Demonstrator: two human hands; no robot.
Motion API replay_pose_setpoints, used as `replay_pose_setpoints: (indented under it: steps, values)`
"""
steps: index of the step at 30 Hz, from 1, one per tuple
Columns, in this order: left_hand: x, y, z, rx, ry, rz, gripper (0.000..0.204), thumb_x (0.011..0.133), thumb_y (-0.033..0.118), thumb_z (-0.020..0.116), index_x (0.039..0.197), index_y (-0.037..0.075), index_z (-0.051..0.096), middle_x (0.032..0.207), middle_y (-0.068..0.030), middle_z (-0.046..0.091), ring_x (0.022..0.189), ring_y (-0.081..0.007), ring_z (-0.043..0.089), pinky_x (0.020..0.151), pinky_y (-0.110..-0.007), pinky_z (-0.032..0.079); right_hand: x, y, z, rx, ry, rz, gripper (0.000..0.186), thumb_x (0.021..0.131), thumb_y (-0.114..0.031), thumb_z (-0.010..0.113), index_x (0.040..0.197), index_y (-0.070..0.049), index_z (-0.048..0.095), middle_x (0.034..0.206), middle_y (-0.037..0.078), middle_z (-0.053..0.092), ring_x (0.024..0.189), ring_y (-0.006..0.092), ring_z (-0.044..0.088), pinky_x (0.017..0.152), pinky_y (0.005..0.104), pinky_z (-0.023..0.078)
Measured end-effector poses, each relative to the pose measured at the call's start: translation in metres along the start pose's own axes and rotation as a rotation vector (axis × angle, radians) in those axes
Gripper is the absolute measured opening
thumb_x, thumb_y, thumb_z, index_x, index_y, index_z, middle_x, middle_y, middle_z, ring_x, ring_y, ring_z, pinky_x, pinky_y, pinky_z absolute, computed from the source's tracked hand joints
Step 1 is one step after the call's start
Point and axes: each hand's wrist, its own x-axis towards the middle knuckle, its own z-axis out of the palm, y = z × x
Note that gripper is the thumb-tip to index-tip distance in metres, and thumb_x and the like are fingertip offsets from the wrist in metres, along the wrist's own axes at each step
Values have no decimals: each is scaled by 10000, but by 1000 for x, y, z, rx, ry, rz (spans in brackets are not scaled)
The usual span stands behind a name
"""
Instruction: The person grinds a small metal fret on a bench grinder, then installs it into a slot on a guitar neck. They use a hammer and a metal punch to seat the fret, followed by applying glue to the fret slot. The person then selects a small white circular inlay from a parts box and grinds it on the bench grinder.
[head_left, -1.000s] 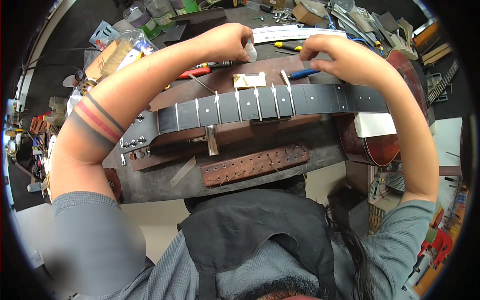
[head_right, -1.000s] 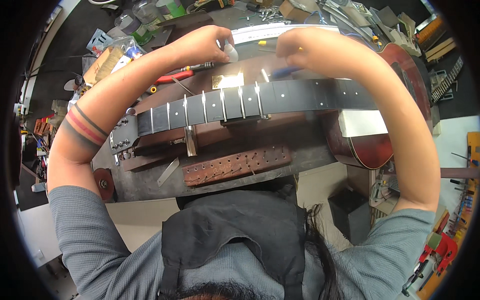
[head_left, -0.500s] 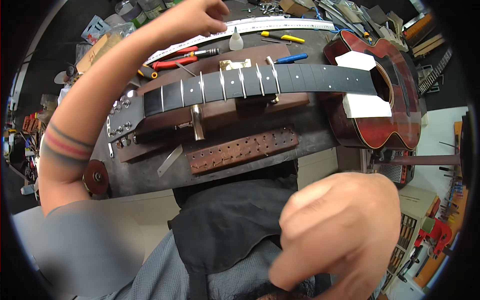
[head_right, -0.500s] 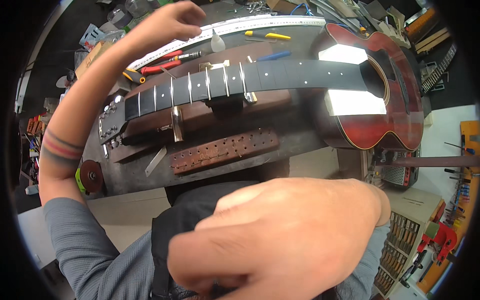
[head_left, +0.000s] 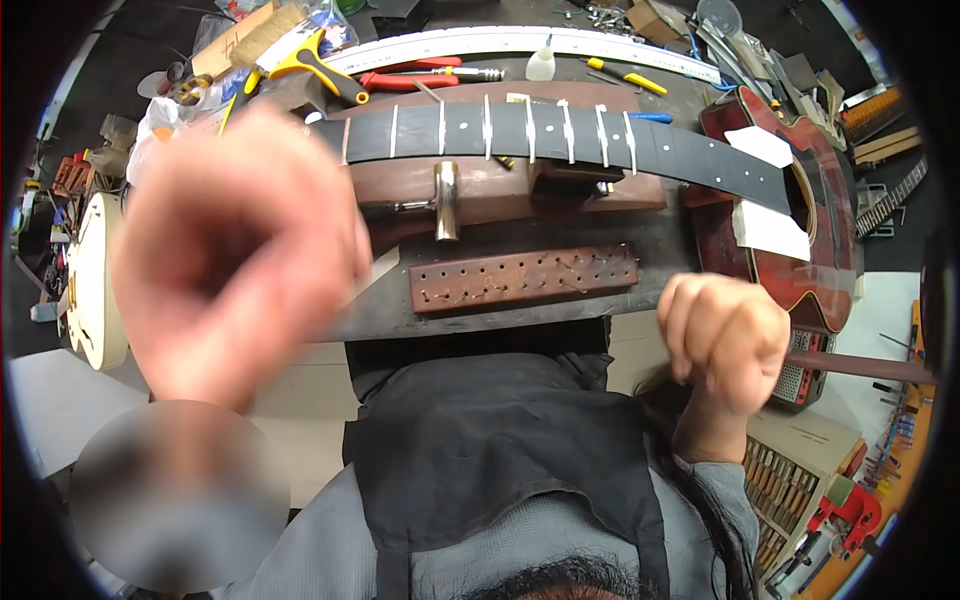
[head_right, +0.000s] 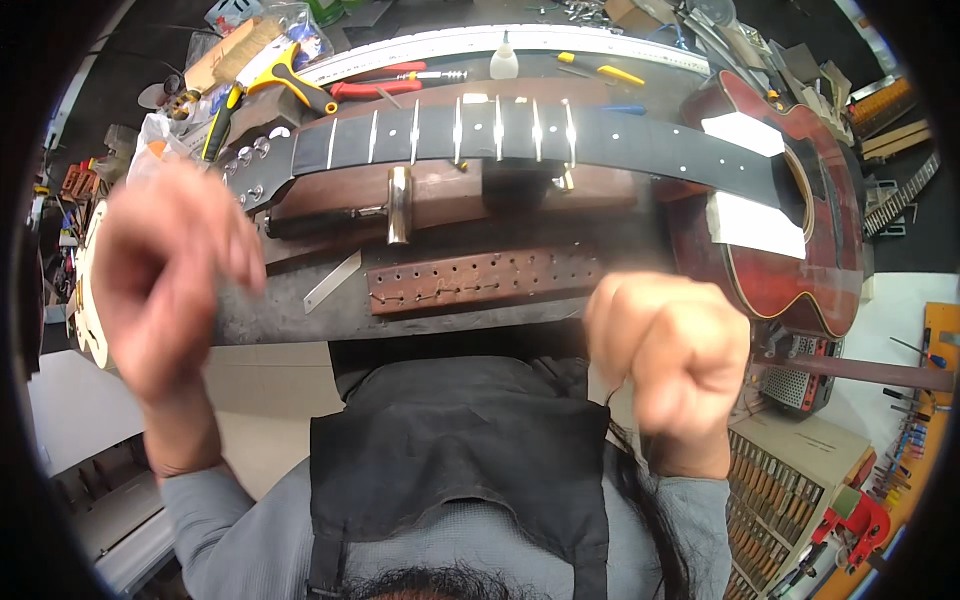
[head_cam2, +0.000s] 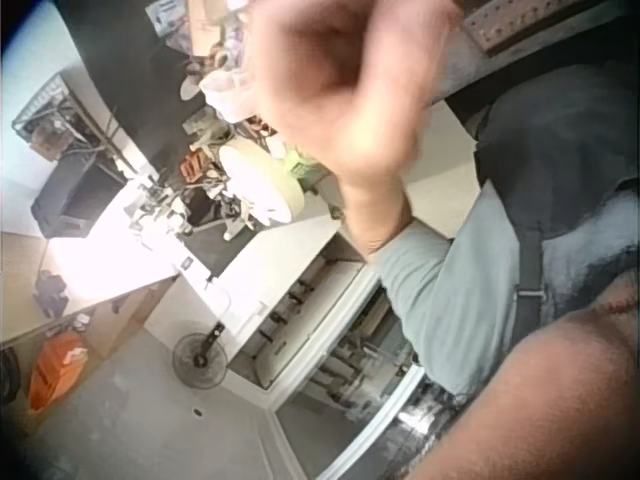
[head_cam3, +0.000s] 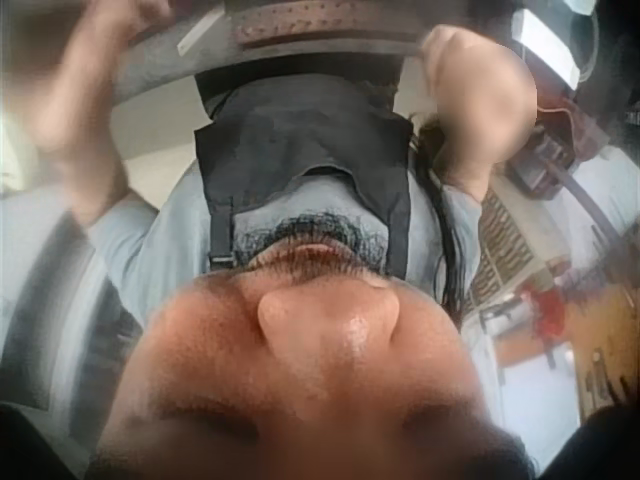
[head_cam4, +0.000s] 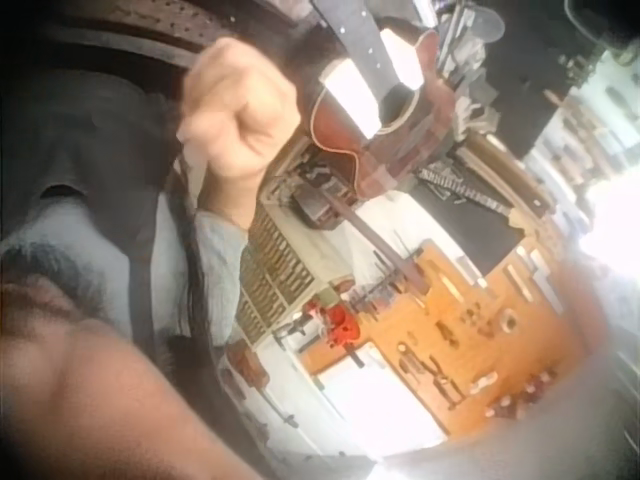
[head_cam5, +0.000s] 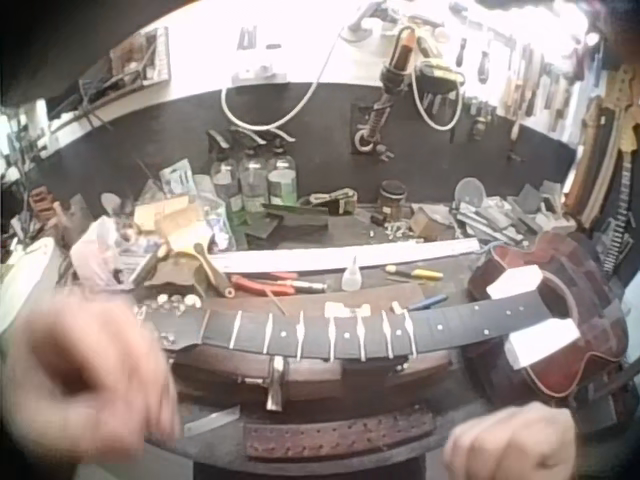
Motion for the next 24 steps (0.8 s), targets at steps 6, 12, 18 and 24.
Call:
replay_pose_setpoints:
  steps: [6, 12, 18, 24]
  values:
    - [-26, -16, 32, -760, -336, 259, 82, 956, 41, 843, 1022, 30, 796, 960, -155, 750, 773, -236, 703, 659, -348, 561, -39, 28, -9, -495, 366, 192, 263, 1109, -151, 630, 873, -55, 562, 837, 41, 557, 739, 119, 485, 652, 281, 385]
    - [-40, -25, 50, -1004, -433, 317, 29, 934, 1, 834, 946, 5, 808, 822, -160, 726, 627, -230, 605, 587, -339, 467, -49, 51, 1, -854, 396, 173, 107, 975, 32, 735, 1046, -16, 671, 974, 48, 612, 792, 116, 518, 722, 260, 430]
    - [-63, -59, 33, -768, -324, 283, 86, 863, 34, 843, 916, -19, 800, 804, -142, 725, 629, -233, 612, 575, -366, 471, -35, 49, 11, -1093, 245, 177, 271, 825, 48, 826, 1056, -43, 717, 1005, 97, 651, 870, 237, 623, 785, 358, 508]
    - [-85, -105, 49, 324, 82, 173, 294, 744, -28, 872, 960, 53, 689, 926, -100, 696, 771, -281, 671, 679, -391, 536, -9, 44, 13, -1260, -95, 224, 284, 762, -28, 866, 1014, -75, 743, 989, 89, 639, 934, 320, 611, 820, 432, 501]
